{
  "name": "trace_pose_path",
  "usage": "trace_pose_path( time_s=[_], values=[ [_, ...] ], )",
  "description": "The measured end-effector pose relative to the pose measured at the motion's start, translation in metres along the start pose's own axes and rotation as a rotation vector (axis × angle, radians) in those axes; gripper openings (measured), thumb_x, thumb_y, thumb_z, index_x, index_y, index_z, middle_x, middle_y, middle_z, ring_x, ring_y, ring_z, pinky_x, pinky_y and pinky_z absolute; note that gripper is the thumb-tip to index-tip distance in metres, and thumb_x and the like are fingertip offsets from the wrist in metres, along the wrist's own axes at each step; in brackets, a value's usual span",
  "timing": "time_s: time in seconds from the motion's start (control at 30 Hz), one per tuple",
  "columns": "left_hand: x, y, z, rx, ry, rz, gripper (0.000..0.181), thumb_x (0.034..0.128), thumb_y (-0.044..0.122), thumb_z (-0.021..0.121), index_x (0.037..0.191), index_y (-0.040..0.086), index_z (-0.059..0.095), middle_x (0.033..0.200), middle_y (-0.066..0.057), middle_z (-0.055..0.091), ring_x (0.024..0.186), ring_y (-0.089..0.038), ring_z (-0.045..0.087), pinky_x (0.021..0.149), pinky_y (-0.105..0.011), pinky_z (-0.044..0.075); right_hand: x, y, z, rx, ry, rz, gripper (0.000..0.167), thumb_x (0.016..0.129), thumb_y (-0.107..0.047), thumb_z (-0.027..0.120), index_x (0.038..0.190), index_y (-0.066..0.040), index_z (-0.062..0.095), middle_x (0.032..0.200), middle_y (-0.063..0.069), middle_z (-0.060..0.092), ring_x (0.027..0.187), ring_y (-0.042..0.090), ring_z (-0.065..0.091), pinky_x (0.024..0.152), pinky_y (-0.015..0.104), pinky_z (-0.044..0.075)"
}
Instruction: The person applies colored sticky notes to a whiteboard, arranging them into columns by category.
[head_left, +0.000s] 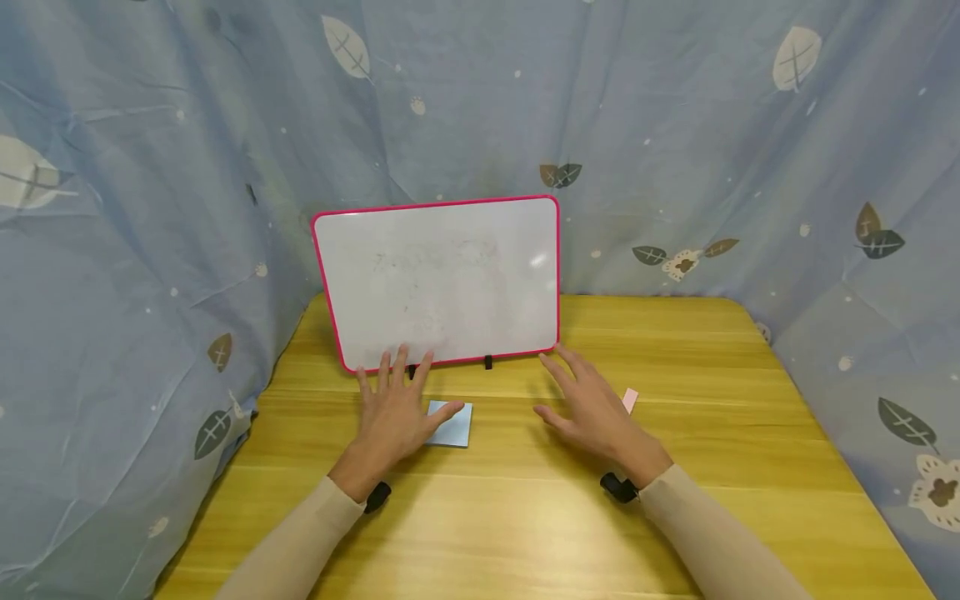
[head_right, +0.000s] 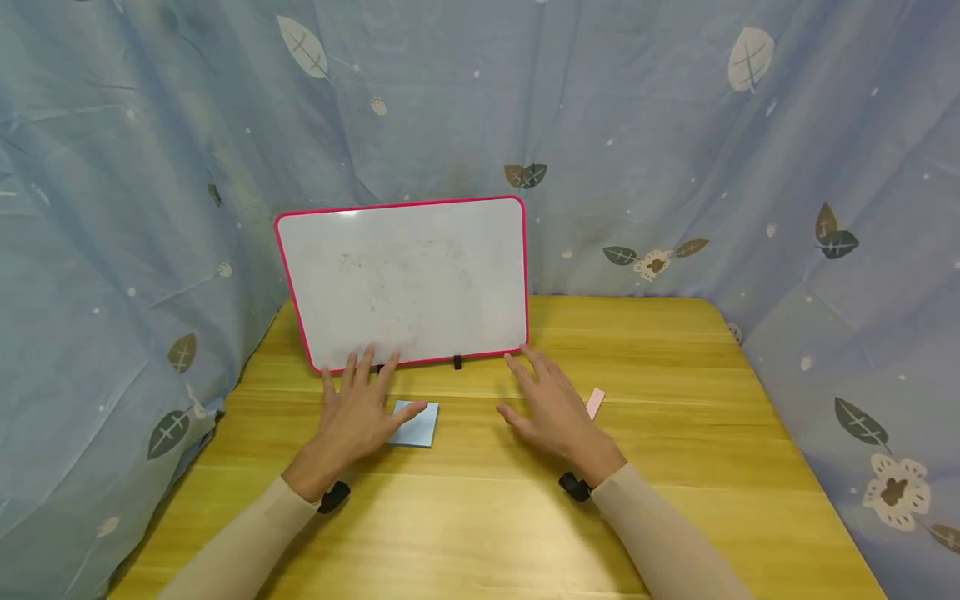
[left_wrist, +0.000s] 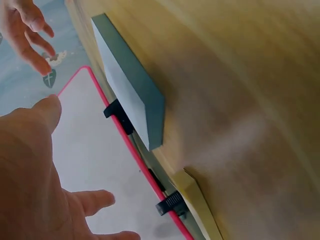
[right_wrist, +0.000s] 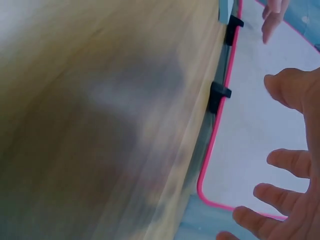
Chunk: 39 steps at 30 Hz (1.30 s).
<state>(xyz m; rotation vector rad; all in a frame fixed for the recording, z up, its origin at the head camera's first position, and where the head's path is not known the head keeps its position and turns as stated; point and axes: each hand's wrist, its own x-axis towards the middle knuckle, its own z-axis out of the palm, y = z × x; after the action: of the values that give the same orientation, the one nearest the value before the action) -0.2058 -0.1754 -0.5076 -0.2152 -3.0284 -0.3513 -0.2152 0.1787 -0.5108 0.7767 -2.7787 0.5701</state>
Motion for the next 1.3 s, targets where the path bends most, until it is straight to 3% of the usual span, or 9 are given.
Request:
trace_pose_path(
  time_s=[0.2,0.5,0.73,0.9,1.07,1.3],
  values=[
    [0.003,-0.007,0.0,-0.004,-0.013,-0.018,0.105,0.104,0.087,0.063,0.185,0.025,0.036,0.189,-0.025,0.032,0.178,-0.054,0.026,0.137,-0.092,0.006,0.021,-0.01,0.009,0.027,-0.036,-0.044,0.077,0.111,-0.034,0.082,0.176,-0.008,0.05,0.183,0.024,0.045,0.161,0.048,0.057,0.128,0.065,0.054],
    [0.007,-0.01,-0.003,0.017,-0.004,-0.036,0.104,0.1061,0.08,0.066,0.179,0.01,0.045,0.168,-0.029,0.054,0.16,-0.052,0.05,0.138,-0.087,0.019,0.056,-0.023,0.019,0.053,-0.129,-0.09,0.072,0.116,-0.033,0.075,0.177,-0.008,0.048,0.181,0.02,0.048,0.161,0.041,0.058,0.126,0.059,0.058],
    [0.014,-0.012,0.0,0.005,0.009,-0.018,0.093,0.1107,0.069,0.069,0.171,-0.001,0.053,0.161,-0.031,0.059,0.148,-0.052,0.059,0.131,-0.075,0.043,0.08,-0.031,0.029,0.065,-0.21,-0.11,0.068,0.117,-0.028,0.072,0.176,-0.004,0.049,0.178,0.018,0.052,0.162,0.037,0.057,0.133,0.054,0.052],
    [0.022,-0.01,-0.001,-0.033,0.006,-0.021,0.085,0.1125,0.062,0.071,0.167,-0.002,0.057,0.159,-0.031,0.061,0.145,-0.051,0.061,0.121,-0.07,0.053,0.096,-0.03,0.036,0.05,-0.226,-0.114,0.052,0.116,-0.012,0.066,0.166,0.0,0.061,0.168,0.015,0.058,0.154,0.037,0.061,0.13,0.05,0.055],
    [0.022,-0.007,-0.002,-0.024,-0.015,-0.017,0.085,0.1127,0.06,0.071,0.167,-0.005,0.058,0.157,-0.031,0.061,0.142,-0.05,0.062,0.121,-0.068,0.053,0.099,-0.031,0.039,0.064,-0.22,-0.1,0.048,0.113,-0.003,0.064,0.162,0.001,0.065,0.162,0.015,0.06,0.147,0.037,0.062,0.124,0.048,0.058],
    [0.022,-0.005,0.0,0.018,-0.005,0.01,0.085,0.1106,0.059,0.075,0.158,-0.01,0.065,0.145,-0.031,0.066,0.129,-0.047,0.067,0.117,-0.063,0.058,0.095,-0.032,0.041,0.078,-0.219,-0.096,0.05,0.112,-0.002,0.062,0.162,0.001,0.065,0.159,0.016,0.062,0.144,0.034,0.064,0.125,0.047,0.058]
  ],
)
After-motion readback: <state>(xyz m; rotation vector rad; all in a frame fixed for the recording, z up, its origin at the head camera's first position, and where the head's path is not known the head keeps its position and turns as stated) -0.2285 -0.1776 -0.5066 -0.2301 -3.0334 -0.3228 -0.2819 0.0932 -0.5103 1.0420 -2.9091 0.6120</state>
